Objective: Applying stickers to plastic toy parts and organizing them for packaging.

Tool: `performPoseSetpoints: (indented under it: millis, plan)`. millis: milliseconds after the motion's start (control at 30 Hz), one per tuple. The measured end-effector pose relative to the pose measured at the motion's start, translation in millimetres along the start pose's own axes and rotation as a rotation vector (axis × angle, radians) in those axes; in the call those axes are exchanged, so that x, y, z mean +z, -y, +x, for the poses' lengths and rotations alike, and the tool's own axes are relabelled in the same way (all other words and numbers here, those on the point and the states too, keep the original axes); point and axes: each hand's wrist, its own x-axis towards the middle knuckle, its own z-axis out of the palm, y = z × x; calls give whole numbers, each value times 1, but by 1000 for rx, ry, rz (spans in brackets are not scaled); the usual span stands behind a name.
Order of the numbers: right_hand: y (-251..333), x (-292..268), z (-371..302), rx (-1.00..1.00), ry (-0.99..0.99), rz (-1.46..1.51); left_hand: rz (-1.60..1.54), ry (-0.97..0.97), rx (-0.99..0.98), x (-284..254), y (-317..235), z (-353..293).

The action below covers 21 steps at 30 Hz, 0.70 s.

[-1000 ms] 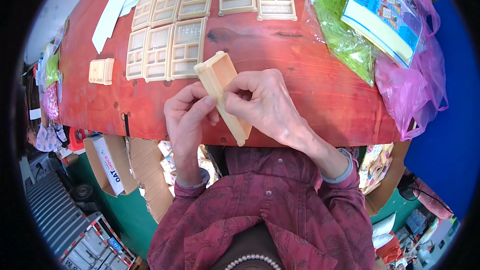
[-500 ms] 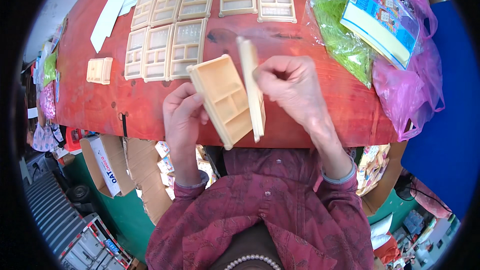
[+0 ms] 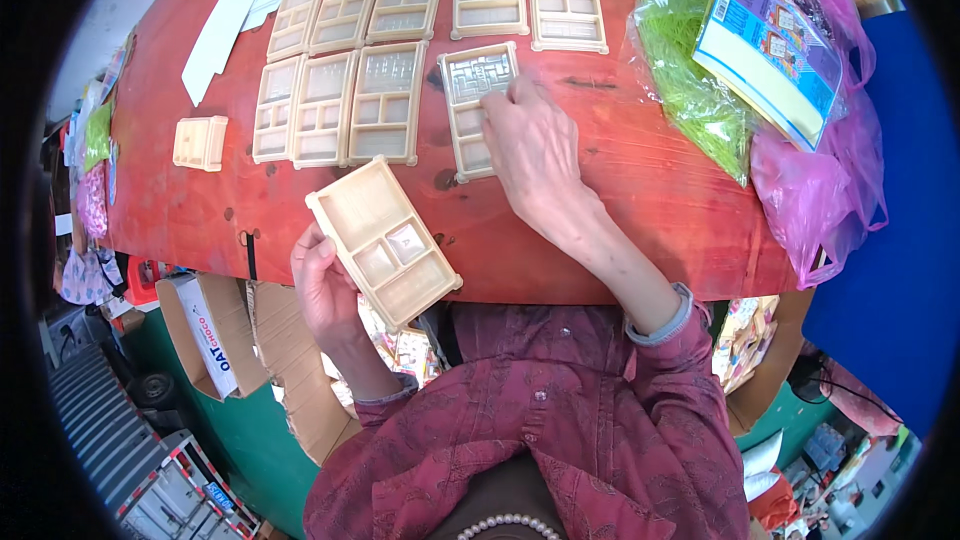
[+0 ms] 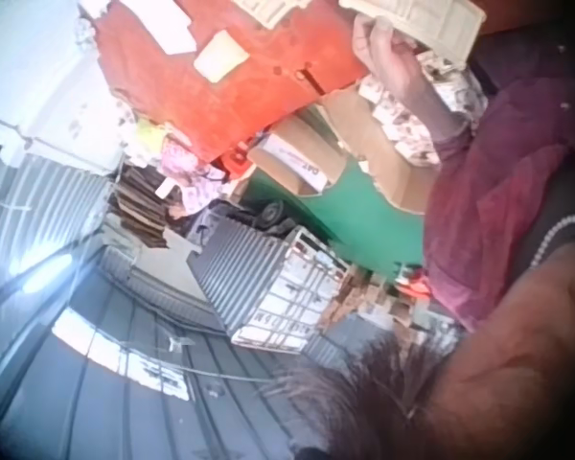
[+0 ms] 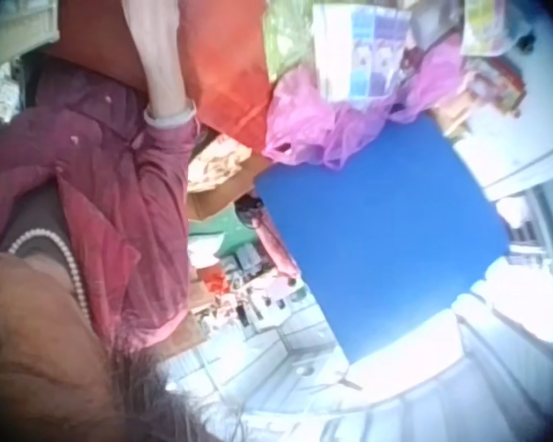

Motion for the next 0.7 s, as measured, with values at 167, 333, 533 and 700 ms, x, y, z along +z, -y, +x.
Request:
performPoseSetpoints:
  millis: [167, 333, 533, 700]
  plan:
    - [-9, 9, -3, -49, 55, -39, -1, 95, -44, 8, 4, 7]
    - [-6, 18, 3, 4, 64, -33, -11, 128, -67, 17, 4, 8]
    - [-4, 11, 4, -54, -46, 117, 7, 134, -107, 26, 4, 8]
    - [30, -40, -4, 137, 198, 475, 44, 211, -128, 45, 5, 9]
